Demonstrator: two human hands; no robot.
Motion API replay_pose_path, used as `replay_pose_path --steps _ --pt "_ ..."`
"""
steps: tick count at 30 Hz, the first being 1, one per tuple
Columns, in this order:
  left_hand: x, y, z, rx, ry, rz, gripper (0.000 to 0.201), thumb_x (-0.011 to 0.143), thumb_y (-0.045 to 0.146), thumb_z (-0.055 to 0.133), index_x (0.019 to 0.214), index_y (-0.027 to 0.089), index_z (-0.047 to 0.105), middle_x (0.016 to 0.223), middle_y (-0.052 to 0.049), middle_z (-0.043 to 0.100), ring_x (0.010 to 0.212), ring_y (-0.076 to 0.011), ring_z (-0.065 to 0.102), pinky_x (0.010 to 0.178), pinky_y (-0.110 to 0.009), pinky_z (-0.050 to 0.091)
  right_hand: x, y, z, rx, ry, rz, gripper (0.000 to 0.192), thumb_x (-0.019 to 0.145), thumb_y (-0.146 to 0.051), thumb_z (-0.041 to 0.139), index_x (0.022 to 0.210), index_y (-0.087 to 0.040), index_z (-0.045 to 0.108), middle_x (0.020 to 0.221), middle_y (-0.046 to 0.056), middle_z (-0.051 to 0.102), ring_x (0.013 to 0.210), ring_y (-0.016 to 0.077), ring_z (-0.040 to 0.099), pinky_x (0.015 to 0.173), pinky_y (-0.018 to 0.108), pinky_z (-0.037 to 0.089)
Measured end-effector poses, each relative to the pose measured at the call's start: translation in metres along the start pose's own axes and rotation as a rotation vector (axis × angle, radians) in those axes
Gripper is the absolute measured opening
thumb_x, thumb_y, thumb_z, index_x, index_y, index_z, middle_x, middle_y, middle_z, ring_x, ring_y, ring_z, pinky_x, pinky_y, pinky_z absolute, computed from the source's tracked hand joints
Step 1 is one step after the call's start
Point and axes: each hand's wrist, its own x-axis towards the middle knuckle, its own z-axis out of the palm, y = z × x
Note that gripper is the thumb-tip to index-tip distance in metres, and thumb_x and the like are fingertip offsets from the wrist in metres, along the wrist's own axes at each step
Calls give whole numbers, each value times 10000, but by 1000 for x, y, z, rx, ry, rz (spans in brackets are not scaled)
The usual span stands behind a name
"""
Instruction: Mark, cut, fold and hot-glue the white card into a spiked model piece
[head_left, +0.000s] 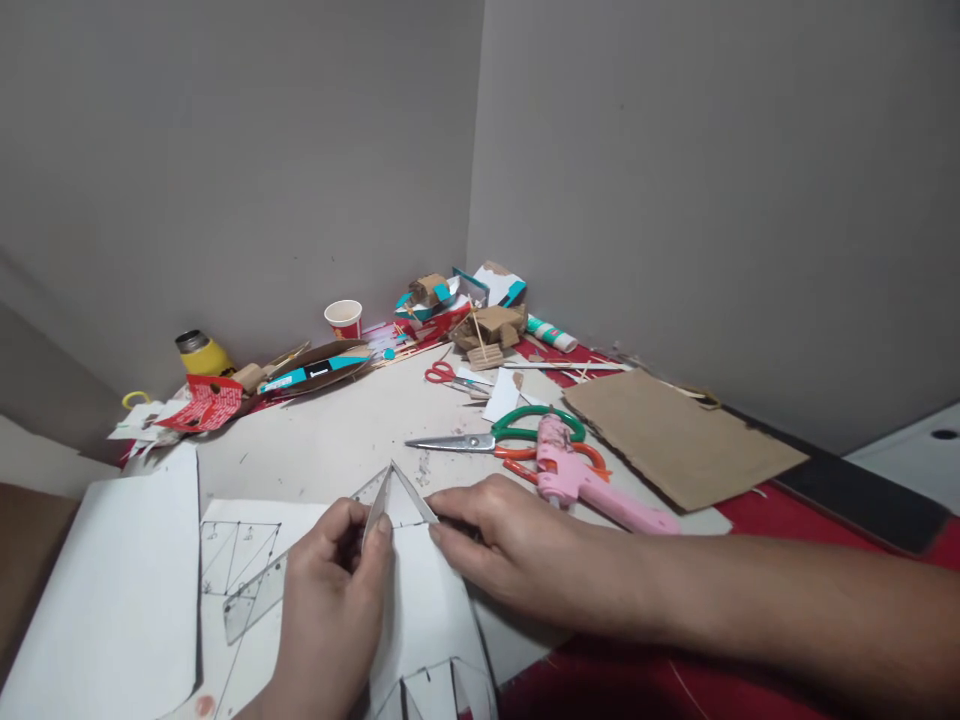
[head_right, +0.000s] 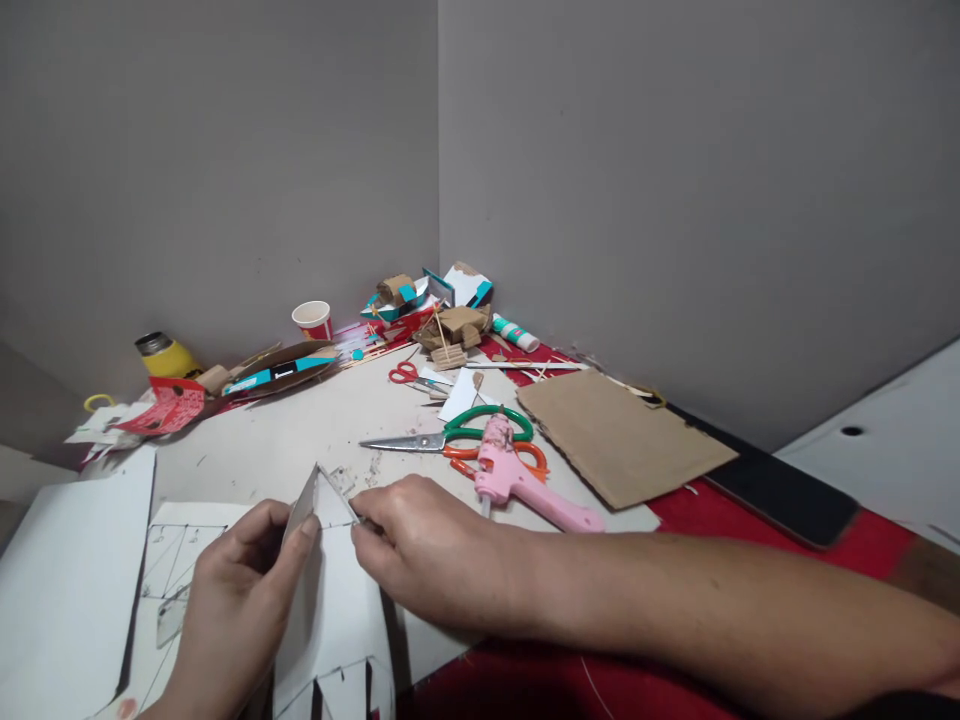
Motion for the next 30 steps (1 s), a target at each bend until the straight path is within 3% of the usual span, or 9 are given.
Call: replay_pose_path --steps 15,23,30 --pt "2 -5 5 -75 20 -31 258 832 343 617 628 201 549 556 54 506 527 -103 453 487 -201 370 4 12 6 170 -41 -36 239 916 -161 441 679 -171 470 629 -48 431 605 99 410 562 230 311" --pt "2 -12 7 -87 36 -77 303 805 382 658 601 197 531 527 63 477 495 -94 415 465 -189 364 5 9 4 135 -57 9 278 903 -146 471 639 -182 390 590 -65 385 558 85 362 537 231 273" --pt "3 -2 8 -99 57 -195 284 742 403 697 606 195 559 531 61 508 498 -97 442 481 -188 381 7 8 1 143 -70 46 293 899 -140 502 628 -176 396 585 -69 372 554 79 350 542 238 252"
